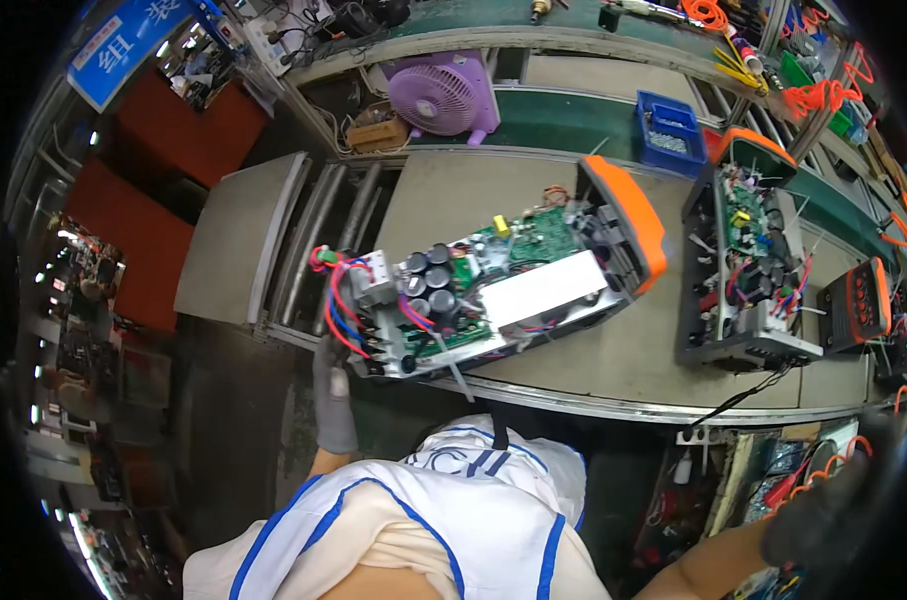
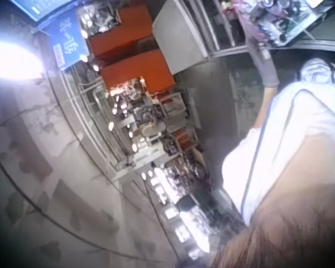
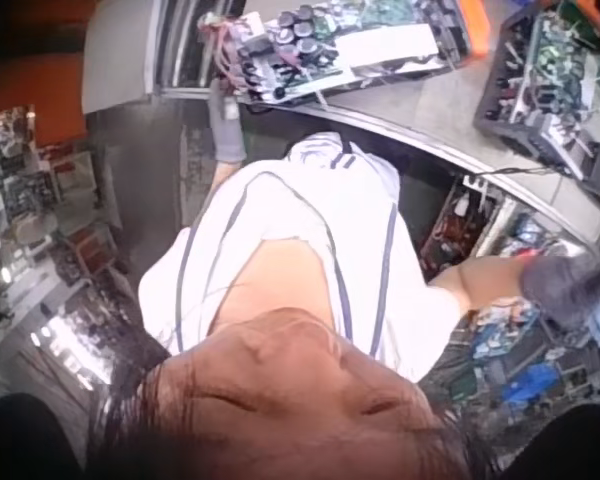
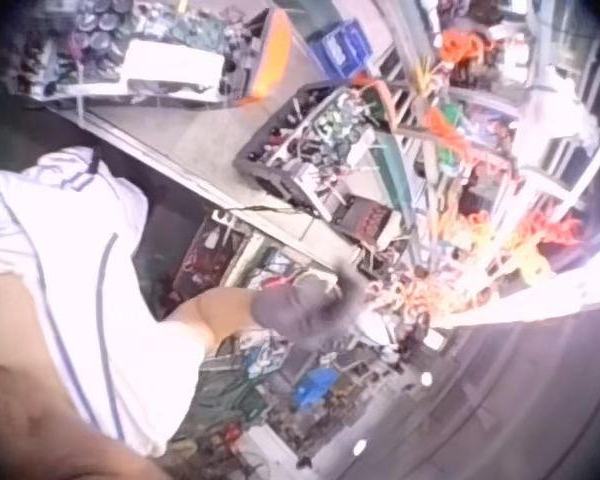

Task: The person assembles an electronic device on a factory workbench. They connect wires to a circuit board, use a screwdriver to secure components, apply sealant with a caulking gun, and use a red handheld tool to inspect or test the unit. The task involves handling various tools and electronic parts in a sequential assembly process.

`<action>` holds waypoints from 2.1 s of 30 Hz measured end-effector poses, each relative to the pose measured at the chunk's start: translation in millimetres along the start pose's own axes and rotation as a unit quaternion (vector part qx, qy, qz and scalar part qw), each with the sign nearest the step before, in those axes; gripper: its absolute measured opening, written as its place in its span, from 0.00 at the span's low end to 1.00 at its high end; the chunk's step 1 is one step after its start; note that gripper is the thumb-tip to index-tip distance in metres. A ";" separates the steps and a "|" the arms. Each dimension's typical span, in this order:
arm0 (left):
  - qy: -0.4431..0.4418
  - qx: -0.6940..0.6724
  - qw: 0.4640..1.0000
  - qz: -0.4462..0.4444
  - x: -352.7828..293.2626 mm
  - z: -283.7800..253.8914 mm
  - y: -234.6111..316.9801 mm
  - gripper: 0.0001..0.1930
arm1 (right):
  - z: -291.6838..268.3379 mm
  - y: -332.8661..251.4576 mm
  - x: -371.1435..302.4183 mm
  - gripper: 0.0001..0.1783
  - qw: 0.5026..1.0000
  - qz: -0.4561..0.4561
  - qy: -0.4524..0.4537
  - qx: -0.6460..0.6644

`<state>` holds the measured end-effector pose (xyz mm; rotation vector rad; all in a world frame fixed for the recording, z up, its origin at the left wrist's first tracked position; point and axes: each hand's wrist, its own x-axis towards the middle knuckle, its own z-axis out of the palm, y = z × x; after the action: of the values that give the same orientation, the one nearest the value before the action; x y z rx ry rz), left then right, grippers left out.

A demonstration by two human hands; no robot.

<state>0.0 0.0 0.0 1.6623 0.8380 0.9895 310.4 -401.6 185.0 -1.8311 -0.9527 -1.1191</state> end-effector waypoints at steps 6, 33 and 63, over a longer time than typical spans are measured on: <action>0.181 0.187 0.962 -0.078 -18.1 53.5 -61.3 0.47 | 34.7 44.4 -151.3 0.11 0.955 0.253 -0.154 0.013; -0.780 0.115 0.363 0.497 -278.4 552.8 117.1 0.14 | -251.0 171.2 -320.9 0.09 0.736 0.626 0.066 -0.248; -0.789 0.120 0.480 0.366 -480.7 703.2 43.1 0.20 | -169.4 471.9 -333.1 0.14 0.754 0.279 -0.567 -0.182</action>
<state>430.9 -711.3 -189.3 2.2437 -1.1423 -0.5514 555.6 -816.4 -175.8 -2.9042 -0.6625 0.3494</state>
